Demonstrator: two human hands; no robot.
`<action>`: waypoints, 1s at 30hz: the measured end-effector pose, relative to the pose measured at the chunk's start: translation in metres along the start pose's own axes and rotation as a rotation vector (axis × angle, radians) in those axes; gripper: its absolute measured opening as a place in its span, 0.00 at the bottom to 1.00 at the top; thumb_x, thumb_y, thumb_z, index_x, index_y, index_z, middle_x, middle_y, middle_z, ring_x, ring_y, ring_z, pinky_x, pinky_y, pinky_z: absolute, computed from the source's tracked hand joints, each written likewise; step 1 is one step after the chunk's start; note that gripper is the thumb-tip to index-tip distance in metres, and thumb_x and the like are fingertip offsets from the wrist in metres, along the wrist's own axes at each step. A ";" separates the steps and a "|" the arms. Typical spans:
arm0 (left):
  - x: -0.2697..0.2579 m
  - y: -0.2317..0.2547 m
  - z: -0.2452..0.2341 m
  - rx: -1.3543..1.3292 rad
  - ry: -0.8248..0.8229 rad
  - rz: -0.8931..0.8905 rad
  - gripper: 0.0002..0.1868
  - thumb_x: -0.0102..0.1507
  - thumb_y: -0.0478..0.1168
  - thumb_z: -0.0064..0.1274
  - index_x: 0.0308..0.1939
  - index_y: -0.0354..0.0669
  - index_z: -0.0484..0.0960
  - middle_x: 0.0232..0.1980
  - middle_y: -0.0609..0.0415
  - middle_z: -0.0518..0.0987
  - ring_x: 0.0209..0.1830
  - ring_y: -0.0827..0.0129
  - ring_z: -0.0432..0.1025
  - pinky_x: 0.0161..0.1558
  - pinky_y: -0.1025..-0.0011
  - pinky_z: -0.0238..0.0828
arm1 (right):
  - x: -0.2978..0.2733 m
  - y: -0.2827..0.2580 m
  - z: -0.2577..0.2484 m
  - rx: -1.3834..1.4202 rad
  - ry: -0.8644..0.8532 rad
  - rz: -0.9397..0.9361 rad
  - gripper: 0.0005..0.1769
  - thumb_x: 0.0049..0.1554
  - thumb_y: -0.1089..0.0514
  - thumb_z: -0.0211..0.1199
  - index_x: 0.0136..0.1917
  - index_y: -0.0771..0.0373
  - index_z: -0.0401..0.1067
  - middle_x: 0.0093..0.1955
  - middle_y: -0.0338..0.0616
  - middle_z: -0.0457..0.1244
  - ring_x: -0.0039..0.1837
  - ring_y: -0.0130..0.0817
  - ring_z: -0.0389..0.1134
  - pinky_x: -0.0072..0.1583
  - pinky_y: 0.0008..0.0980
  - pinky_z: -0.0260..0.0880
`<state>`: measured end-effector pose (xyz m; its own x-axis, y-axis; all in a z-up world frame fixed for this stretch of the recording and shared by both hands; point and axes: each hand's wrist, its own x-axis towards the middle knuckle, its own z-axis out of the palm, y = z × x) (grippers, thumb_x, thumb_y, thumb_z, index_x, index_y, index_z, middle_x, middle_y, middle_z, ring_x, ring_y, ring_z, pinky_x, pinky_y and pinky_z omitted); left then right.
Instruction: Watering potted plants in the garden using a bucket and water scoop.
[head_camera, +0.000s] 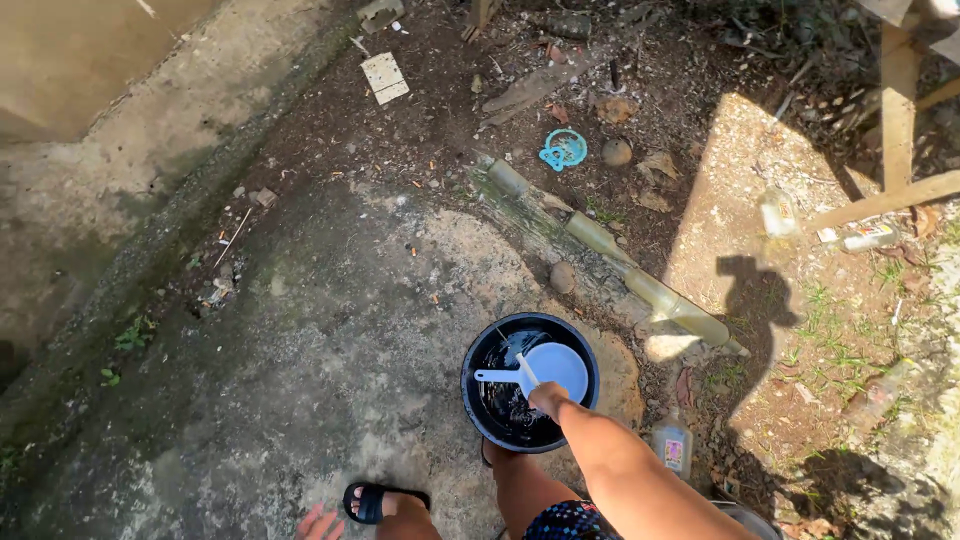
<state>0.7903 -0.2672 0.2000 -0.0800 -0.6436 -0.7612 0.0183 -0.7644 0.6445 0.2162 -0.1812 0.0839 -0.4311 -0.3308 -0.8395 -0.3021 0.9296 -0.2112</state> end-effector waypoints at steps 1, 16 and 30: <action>0.016 -0.002 0.007 -0.043 0.014 0.011 0.26 0.65 0.43 0.45 0.68 0.53 0.66 0.63 0.46 0.74 0.59 0.54 0.72 0.55 0.55 0.69 | -0.005 -0.013 0.011 -0.073 -0.007 -0.051 0.23 0.41 0.51 0.71 0.52 0.57 0.81 0.52 0.51 0.73 0.57 0.48 0.75 0.59 0.37 0.74; 0.016 0.028 0.045 -0.337 0.119 -0.086 0.32 0.67 0.50 0.49 0.76 0.56 0.65 0.73 0.56 0.71 0.74 0.62 0.65 0.67 0.60 0.58 | -0.127 -0.209 0.224 -1.065 -0.094 -0.779 0.16 0.55 0.49 0.61 0.53 0.56 0.78 0.62 0.45 0.64 0.64 0.49 0.63 0.58 0.46 0.68; -0.032 -0.021 -0.202 -1.501 0.575 0.050 0.12 0.63 0.44 0.57 0.38 0.41 0.73 0.27 0.56 0.67 0.24 0.69 0.64 0.27 0.62 0.63 | -0.351 -0.316 0.476 -1.613 -0.302 -1.346 0.15 0.56 0.52 0.53 0.49 0.60 0.76 0.58 0.50 0.67 0.64 0.47 0.66 0.61 0.45 0.66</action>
